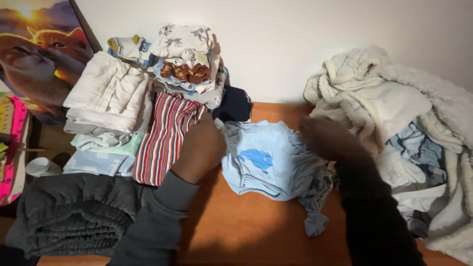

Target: Folding baby clothes and stacking them neatly on a desk.

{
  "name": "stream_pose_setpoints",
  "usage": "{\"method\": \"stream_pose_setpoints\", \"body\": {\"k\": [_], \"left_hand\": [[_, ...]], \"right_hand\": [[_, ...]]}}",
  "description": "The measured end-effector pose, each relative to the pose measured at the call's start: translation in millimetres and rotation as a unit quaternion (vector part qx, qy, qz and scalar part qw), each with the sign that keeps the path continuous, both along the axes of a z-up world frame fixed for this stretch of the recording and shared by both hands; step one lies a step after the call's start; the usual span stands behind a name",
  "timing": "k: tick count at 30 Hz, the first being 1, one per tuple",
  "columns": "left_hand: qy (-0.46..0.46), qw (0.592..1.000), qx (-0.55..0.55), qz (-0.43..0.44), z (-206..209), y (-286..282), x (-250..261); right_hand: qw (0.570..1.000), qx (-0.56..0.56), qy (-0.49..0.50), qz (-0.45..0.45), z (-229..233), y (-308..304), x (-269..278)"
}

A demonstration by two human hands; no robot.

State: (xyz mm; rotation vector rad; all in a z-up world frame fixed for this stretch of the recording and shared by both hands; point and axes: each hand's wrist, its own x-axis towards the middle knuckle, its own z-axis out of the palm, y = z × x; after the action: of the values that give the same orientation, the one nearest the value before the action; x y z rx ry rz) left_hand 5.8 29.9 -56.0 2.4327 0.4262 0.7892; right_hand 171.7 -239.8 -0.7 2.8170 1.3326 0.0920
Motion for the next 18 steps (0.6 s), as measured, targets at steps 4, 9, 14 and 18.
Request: {"method": "stream_pose_setpoints", "body": {"k": [4, 9, 14, 18], "left_hand": [[0.005, 0.999, -0.049, -0.008, 16, -2, -13], [-0.091, 0.989, -0.073, -0.090, 16, 7, -25], [-0.107, 0.988, -0.057, -0.100, 27, 4, -35], [-0.149, 0.988, 0.031, -0.008, 39, -8, -44]], "right_hand": [[0.951, 0.209, 0.129, 0.187, -17, 40, -16], [0.754, 0.342, 0.542, 0.147, -59, 101, -51], [0.757, 0.381, 0.500, 0.179, -35, 117, -68], [0.753, 0.393, 0.492, 0.192, -42, 117, -57]]}}
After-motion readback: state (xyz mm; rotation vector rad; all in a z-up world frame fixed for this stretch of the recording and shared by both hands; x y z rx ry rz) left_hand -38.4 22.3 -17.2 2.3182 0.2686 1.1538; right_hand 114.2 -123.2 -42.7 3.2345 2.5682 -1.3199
